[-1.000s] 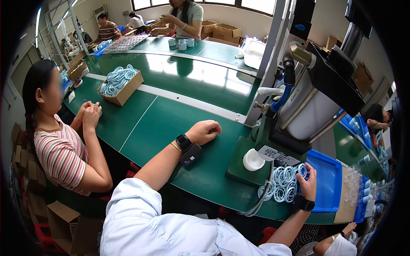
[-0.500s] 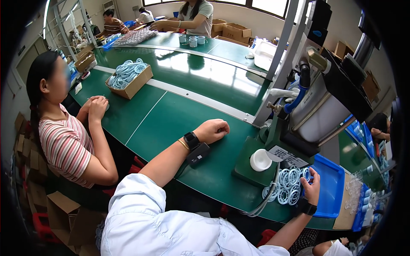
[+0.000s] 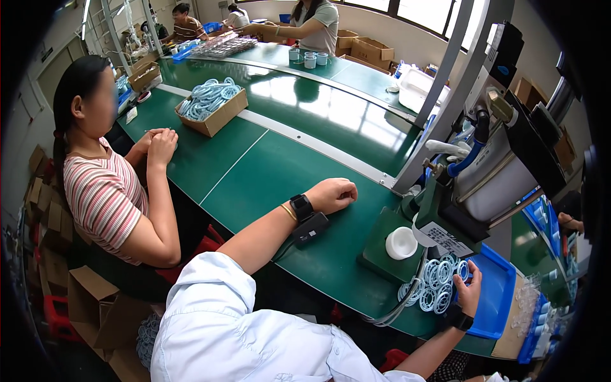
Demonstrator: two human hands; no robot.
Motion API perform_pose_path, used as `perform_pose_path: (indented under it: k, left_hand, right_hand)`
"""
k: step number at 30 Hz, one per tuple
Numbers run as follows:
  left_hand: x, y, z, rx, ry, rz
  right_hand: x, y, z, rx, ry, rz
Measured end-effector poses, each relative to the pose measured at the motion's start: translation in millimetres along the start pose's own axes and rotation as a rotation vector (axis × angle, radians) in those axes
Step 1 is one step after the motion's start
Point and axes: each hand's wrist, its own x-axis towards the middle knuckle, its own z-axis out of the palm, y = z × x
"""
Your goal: The person picks up a white plastic component, places it into a press machine, and presses it using a foot pedal. After removing the component, they attach a plastic ring to it and place the assembled unit onto a blue tray.
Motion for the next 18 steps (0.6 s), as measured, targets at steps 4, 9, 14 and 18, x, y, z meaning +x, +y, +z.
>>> perform_pose_path:
  k: [4, 9, 14, 18]
  left_hand:
    - [0.1, -0.8, 0.6, 0.002, 0.004, 0.012]
    - [0.0, -0.9, 1.0, -0.016, -0.001, 0.003]
    - [-0.2, 0.1, 0.3, -0.014, -0.009, 0.003]
    - [0.4, 0.8, -0.5, -0.005, -0.016, -0.001]
  right_hand:
    - [-0.8, -1.7, 1.0, 0.002, 0.026, -0.069]
    - [-1.7, -1.8, 0.2, 0.001, 0.004, -0.065]
    - [-1.6, 0.4, 1.4, 0.055, -0.003, -0.042]
    - [0.4, 3.7, 1.1, 0.033, -0.012, -0.076]
